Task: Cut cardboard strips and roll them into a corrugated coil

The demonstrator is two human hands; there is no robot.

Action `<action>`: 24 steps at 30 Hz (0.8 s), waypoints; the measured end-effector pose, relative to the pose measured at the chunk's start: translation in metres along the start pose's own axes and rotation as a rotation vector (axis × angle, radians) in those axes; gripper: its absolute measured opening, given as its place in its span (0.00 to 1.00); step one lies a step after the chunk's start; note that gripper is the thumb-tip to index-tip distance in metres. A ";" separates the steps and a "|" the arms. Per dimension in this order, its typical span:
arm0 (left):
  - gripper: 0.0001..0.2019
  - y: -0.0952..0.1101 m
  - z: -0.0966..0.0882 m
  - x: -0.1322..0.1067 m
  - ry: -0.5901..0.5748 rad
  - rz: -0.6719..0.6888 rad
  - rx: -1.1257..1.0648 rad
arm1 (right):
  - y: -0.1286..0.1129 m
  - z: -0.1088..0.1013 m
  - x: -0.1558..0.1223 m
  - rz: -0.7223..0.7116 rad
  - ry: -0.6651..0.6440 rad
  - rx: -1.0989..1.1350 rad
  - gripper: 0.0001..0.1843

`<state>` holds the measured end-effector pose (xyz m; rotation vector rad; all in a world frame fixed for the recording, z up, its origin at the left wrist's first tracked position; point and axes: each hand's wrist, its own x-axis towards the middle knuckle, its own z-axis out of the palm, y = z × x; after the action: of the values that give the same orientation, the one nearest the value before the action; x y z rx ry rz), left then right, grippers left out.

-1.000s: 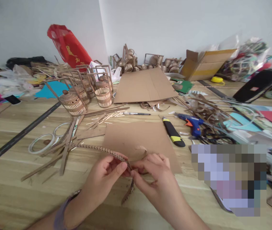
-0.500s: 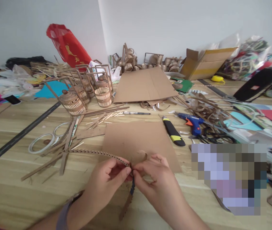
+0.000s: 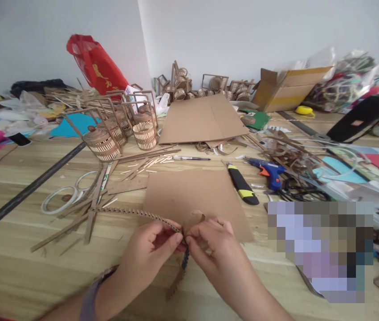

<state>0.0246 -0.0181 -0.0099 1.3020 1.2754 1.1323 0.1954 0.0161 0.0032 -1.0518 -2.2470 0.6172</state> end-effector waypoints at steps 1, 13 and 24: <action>0.09 0.000 0.000 0.000 -0.001 -0.007 -0.012 | 0.000 0.000 0.000 0.004 -0.003 0.004 0.11; 0.09 -0.004 0.002 0.000 0.004 -0.012 -0.024 | -0.001 0.000 0.000 0.017 -0.019 -0.018 0.12; 0.08 -0.002 0.004 -0.003 0.022 0.004 0.002 | -0.002 0.006 0.000 -0.060 0.098 -0.133 0.10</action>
<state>0.0283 -0.0214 -0.0127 1.2972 1.2909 1.1513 0.1905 0.0142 0.0002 -1.0504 -2.2499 0.3869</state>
